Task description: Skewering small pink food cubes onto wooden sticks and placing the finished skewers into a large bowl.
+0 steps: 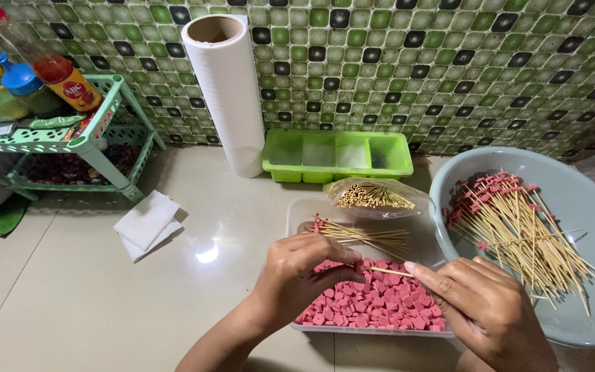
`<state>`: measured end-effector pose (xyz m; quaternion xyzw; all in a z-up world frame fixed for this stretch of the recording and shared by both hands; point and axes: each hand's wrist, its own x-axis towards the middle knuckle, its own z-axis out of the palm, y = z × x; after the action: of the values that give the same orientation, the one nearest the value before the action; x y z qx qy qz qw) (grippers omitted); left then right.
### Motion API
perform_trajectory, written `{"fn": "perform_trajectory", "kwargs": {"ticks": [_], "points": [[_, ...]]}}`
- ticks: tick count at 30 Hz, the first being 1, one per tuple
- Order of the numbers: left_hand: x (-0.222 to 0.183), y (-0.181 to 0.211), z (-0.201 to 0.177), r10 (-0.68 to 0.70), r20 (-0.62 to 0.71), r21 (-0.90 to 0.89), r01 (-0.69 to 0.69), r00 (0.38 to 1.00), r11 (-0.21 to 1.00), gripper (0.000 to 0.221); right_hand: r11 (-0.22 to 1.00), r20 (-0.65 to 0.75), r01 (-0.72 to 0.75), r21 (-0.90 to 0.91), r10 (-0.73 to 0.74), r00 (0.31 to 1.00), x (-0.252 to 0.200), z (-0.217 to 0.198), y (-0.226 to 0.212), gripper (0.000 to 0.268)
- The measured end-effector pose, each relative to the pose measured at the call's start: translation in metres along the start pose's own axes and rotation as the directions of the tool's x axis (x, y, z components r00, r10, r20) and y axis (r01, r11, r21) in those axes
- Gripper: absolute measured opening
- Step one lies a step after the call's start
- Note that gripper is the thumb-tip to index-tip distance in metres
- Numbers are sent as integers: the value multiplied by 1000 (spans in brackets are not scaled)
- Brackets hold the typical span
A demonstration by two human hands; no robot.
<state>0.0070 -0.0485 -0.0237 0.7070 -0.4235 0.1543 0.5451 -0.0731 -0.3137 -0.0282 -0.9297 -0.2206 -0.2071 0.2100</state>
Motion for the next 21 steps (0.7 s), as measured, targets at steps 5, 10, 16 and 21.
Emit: {"fn": "perform_trajectory", "kwargs": {"ticks": [5,10,16,21], "points": [[2,2,-4,-31,77,51,27,997,998,43,999,22,-42,4,42,999,-1,5,9,55],[-2,-11,-12,40,66,109,-47,997,993,36,989,60,-2,-148,11,998,-9,18,56,14],[-5,27,-43,-6,-80,181,20,997,983,33,967,311,-167,-194,222,924,10,19,69,18],[-6,26,-42,-1,8,234,-1,1000,972,27,967,607,-129,-220,239,758,44,99,94,14]]}}
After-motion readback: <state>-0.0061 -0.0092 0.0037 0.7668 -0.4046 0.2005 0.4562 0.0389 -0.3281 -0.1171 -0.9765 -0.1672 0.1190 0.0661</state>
